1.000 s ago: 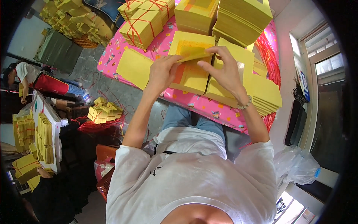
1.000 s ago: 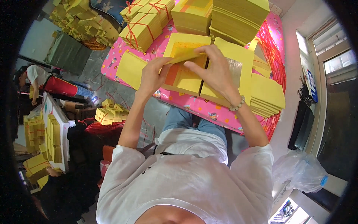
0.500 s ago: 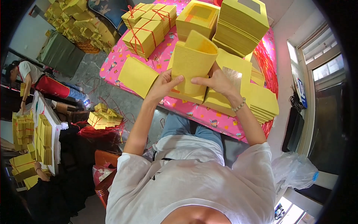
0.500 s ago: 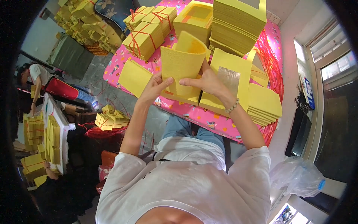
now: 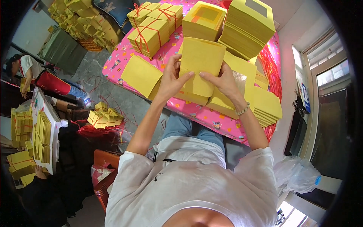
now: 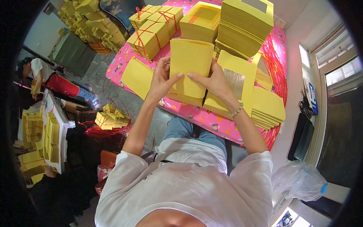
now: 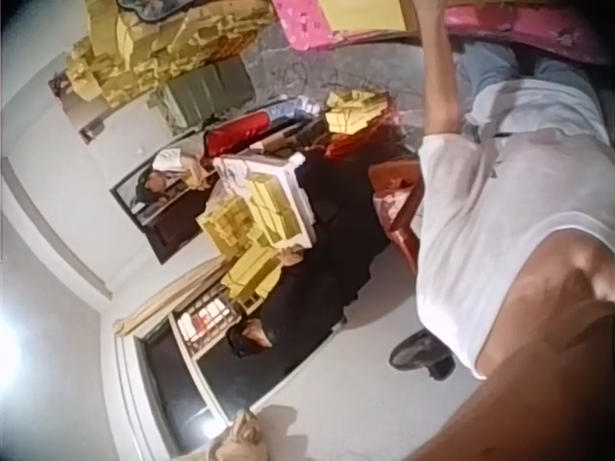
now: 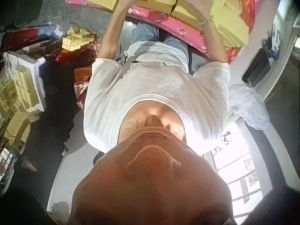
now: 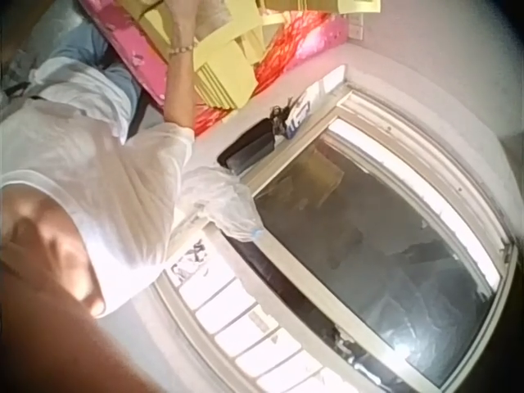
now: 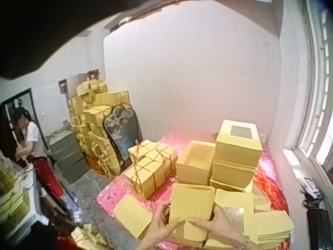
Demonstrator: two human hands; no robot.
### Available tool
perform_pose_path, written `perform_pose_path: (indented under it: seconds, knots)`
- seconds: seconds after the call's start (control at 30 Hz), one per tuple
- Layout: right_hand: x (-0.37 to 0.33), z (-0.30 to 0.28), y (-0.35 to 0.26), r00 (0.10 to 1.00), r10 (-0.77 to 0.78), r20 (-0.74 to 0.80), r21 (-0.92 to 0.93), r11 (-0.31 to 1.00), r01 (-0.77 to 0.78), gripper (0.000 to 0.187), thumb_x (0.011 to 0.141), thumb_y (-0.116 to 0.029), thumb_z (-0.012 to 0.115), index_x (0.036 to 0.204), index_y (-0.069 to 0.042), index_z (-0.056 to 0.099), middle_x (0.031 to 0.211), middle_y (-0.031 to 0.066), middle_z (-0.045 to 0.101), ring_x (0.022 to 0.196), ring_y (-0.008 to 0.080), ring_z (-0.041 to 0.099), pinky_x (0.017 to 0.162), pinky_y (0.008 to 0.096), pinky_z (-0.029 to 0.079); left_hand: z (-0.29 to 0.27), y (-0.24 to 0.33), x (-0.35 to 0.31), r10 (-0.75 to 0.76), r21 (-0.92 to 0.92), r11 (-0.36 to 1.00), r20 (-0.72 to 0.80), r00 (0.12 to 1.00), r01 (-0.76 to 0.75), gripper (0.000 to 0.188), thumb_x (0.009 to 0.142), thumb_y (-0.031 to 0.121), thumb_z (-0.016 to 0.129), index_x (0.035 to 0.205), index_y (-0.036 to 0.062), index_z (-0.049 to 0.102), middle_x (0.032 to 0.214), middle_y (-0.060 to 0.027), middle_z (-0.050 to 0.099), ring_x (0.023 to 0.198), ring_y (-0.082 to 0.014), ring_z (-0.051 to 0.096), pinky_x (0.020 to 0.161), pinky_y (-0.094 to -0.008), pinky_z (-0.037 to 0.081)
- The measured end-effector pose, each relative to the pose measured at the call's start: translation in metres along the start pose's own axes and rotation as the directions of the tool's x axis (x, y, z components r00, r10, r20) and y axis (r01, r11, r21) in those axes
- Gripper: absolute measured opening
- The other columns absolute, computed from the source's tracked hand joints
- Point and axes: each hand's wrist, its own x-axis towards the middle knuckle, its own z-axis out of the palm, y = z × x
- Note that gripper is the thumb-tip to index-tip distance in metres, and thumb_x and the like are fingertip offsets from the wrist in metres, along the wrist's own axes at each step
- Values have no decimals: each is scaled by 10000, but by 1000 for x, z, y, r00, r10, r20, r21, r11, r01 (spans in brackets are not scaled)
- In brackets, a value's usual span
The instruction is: Counting and stacking sheets of yellow paper into stacks or boxes.
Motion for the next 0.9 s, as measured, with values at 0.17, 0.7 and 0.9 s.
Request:
perform_pose_path:
  seconds: [0.17,0.7,0.9]
  knots:
    - [-1,6,2,997,-19,-72,53,998,22,518,795,-152,727,1200,23,457,1117,111,590,987,153,586,845,288,491,6,12,1,-2,2,1000,67,998,2,545,828,-13,596,1302,7,328,1193,-123,525,1100,-169,521,948,-306,409]
    - [5,7,-4,954,300,0,253,923,-290,451,849,-201,674,1166,69,501,1071,132,611,935,171,616,800,276,514,3,16,15,-426,-193,883,58,903,428,350,948,138,463,1257,-15,408,1173,-123,557,1049,-182,566,874,-313,468]
    - [4,7,-8,931,364,24,318,880,-352,482,856,-209,664,1176,99,477,1091,155,599,939,182,622,792,276,529,8,21,18,-494,-220,841,59,867,494,360,950,146,455,1273,-4,408,1179,-126,562,1022,-194,596,851,-316,500]
